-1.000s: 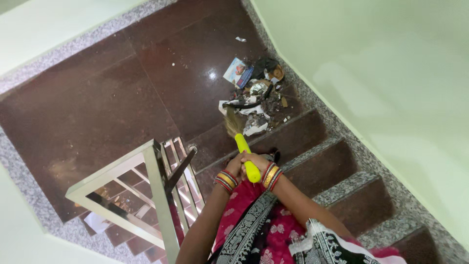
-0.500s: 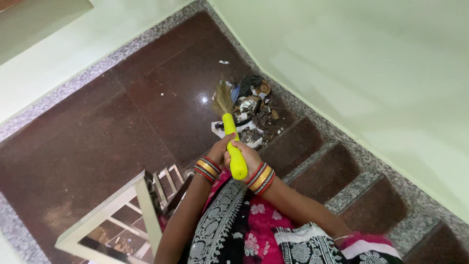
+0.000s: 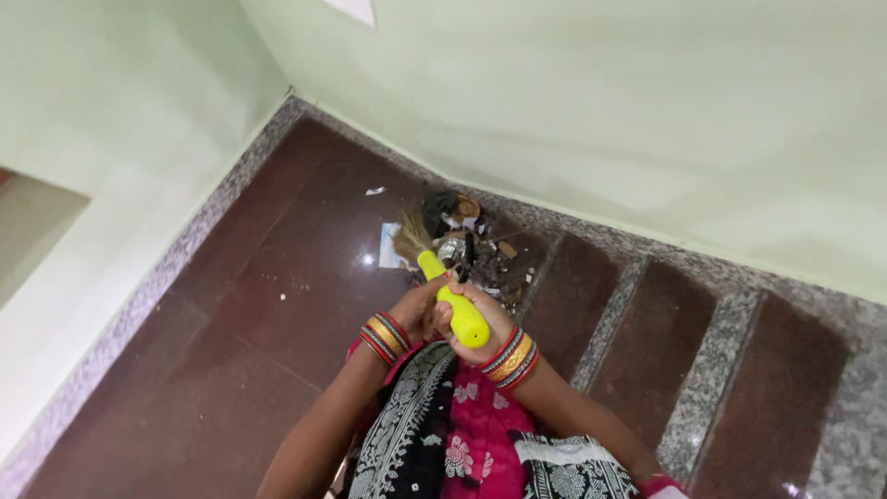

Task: The person sweeps debris down a staircase using a broom.

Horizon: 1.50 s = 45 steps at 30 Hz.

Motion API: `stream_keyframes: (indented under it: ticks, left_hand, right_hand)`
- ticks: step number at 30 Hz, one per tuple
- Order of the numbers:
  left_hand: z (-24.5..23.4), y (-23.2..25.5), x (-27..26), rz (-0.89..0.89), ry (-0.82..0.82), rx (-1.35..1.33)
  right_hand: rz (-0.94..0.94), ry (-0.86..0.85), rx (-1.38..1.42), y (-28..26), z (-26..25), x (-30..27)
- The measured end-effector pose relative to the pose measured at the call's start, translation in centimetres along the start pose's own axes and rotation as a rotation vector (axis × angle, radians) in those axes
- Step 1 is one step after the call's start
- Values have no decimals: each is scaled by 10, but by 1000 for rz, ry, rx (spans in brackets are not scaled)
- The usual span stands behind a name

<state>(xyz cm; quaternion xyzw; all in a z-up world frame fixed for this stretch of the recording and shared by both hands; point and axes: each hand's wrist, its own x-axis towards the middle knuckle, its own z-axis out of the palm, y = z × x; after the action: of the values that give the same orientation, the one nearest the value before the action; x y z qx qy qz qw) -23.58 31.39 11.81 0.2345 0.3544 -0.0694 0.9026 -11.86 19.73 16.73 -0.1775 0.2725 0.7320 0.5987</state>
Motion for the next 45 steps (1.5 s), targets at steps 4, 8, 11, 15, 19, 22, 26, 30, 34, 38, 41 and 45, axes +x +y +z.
stream_keyframes:
  ticks: [4,8,11,15,19,22,26,30,34,38,41,45]
  left_hand:
    - [-28,39,33,-77,2,122]
    - [-82,65,74,-231,81,243]
    - [-123,65,100,-154,-99,221]
    - [-195,88,100,-253,-123,312]
    - [-225,96,51,-234,-232,325]
    - [-227,125,21,-326,-285,357]
    - [-244,121,10,-304,-413,333]
    - [-278,110,19,-324,-513,419]
    - [-286,104,2,-460,-608,498]
    - [-266,89,-36,-446,-594,621]
    - [-252,84,-55,-424,-735,819]
    - [-245,67,-43,-690,-831,800]
  right_hand:
    - [-67,-49,61,3,5,35]
    - [-241,-126,1,24,-9,83]
    - [-299,-213,50,38,-11,119]
    - [-419,-232,158,88,-14,181]
    - [-559,-139,233,154,19,218]
    - [-752,11,287,190,49,230]
    - [-1001,-39,229,216,51,244]
    - [-1022,41,408,234,43,279]
    - [-1204,404,271,266,47,292]
    - [-1317,518,122,317,70,279]
    - [-1379,617,118,352,79,268]
    - [-1599,541,186,349,61,272]
